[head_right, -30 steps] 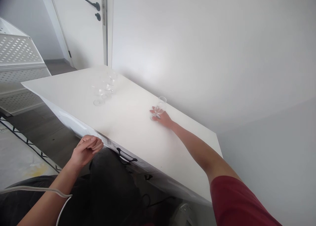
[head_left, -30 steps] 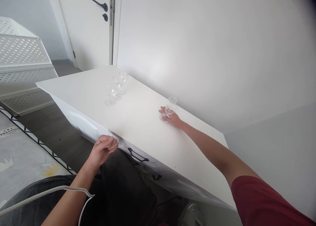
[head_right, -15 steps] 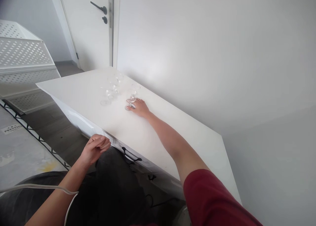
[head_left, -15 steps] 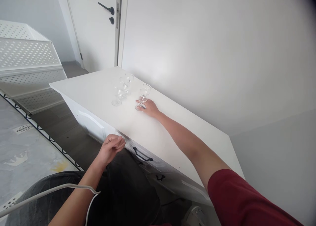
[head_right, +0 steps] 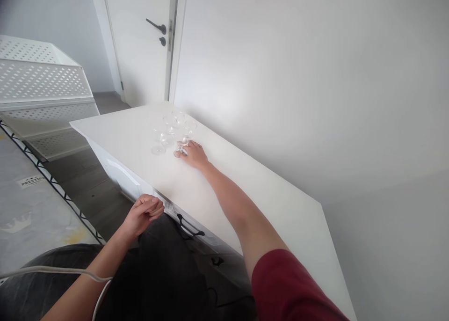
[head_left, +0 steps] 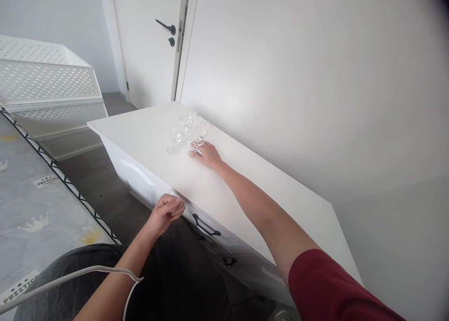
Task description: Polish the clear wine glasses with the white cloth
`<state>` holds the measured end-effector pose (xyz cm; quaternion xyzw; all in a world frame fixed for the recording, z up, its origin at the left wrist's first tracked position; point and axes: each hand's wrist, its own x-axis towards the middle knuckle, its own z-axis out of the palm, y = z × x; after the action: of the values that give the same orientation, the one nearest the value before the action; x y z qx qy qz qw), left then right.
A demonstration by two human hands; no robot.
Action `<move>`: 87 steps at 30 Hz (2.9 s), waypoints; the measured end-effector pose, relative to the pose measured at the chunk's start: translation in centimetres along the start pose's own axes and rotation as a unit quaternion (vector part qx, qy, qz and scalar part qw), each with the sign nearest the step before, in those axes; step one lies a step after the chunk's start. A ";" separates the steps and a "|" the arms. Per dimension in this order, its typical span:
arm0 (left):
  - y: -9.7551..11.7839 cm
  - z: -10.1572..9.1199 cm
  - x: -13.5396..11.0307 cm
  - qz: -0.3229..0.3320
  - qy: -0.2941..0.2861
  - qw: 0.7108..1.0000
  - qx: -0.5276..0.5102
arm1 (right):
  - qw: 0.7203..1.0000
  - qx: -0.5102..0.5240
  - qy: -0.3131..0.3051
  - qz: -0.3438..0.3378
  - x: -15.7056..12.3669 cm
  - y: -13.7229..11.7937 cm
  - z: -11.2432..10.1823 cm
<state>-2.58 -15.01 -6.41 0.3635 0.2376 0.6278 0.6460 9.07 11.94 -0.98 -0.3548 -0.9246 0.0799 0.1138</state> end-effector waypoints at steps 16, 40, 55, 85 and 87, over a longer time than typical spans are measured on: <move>-0.8 -0.5 0.1 -0.010 -0.002 1.000 -0.001 | 1.000 0.003 0.016 -0.027 1.6 -0.7 1.2; -0.5 -0.4 0.0 0.004 -0.021 1.000 0.011 | 1.000 0.005 0.010 0.010 -2.7 -2.0 0.2; -1.2 -0.6 0.1 0.001 0.025 0.999 0.032 | 0.997 0.022 0.072 -0.032 -16.3 -4.5 -1.2; -10.9 -5.1 -6.3 -0.043 0.176 0.983 -0.017 | 0.843 0.452 0.265 0.122 -16.1 -1.3 -2.1; -10.6 -4.5 -6.2 -0.043 0.192 0.980 0.009 | 0.793 0.518 0.291 0.134 -16.1 -1.1 -2.5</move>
<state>0.13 -19.73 -18.28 0.2311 0.3780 0.6555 0.6116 20.68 0.44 -0.77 -0.3697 -0.6112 0.4546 0.5321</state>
